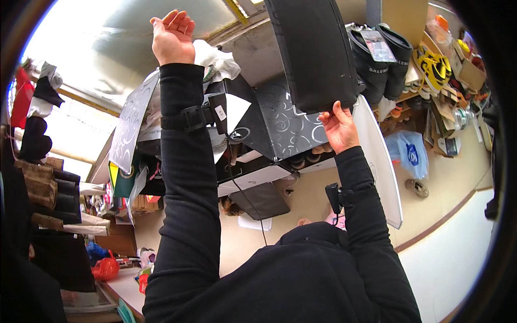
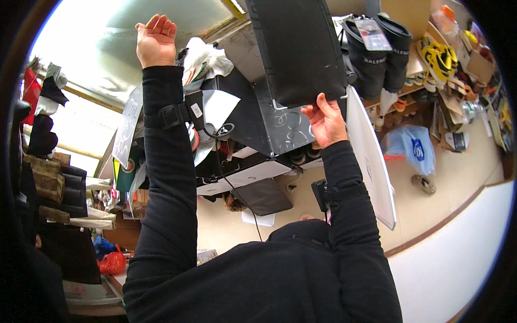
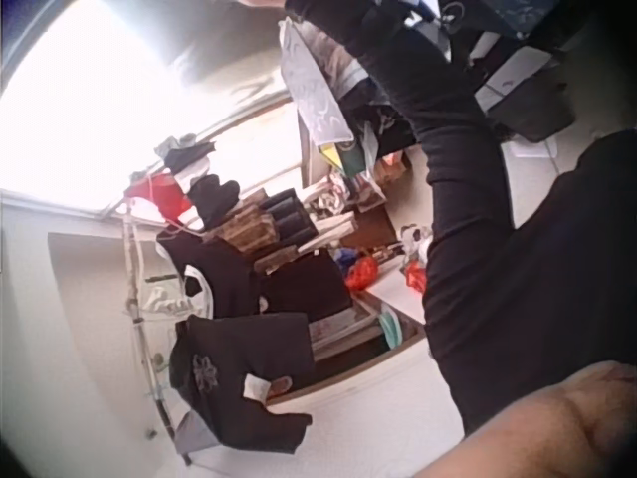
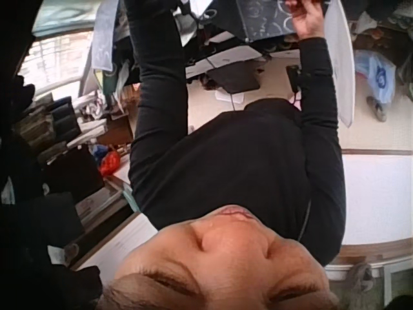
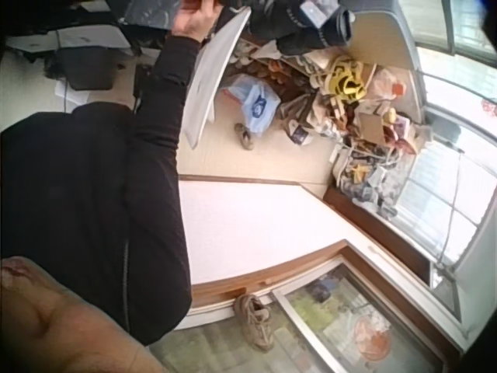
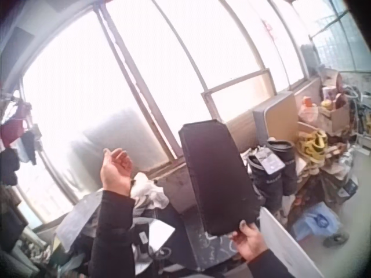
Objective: The person assembles a black storage unit by inserting metal rods into slots on the panels and attaching side panels. They repeatedly pick up and place the panels, aligning them with the frame and securing them in place.
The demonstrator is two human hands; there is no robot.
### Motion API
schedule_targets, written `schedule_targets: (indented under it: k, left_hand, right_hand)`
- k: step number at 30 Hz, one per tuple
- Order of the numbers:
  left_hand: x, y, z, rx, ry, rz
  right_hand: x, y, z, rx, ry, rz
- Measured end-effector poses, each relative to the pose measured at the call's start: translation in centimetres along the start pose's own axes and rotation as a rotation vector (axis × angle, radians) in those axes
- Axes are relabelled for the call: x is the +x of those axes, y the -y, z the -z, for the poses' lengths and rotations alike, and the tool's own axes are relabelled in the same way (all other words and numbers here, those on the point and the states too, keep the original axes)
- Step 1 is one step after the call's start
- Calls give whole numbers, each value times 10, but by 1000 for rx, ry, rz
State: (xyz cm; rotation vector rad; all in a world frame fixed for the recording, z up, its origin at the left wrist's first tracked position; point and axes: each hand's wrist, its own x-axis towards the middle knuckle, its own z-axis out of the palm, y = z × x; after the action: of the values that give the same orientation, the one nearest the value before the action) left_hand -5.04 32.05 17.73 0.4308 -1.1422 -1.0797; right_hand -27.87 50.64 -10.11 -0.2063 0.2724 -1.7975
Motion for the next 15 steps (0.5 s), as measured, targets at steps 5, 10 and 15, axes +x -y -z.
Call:
schedule_targets:
  k: [5, 10, 15]
  left_hand:
    - [29, -30, 11, 104, 34, -75]
    - [43, -84, 16, -38, 23, -131]
    - [-14, -201, 5, 21, 695, -189]
  right_hand:
    - [0, -23, 2, 78, 94, -169]
    - [0, -42, 0, 69, 120, -248]
    - [1, -42, -11, 73, 143, -278]
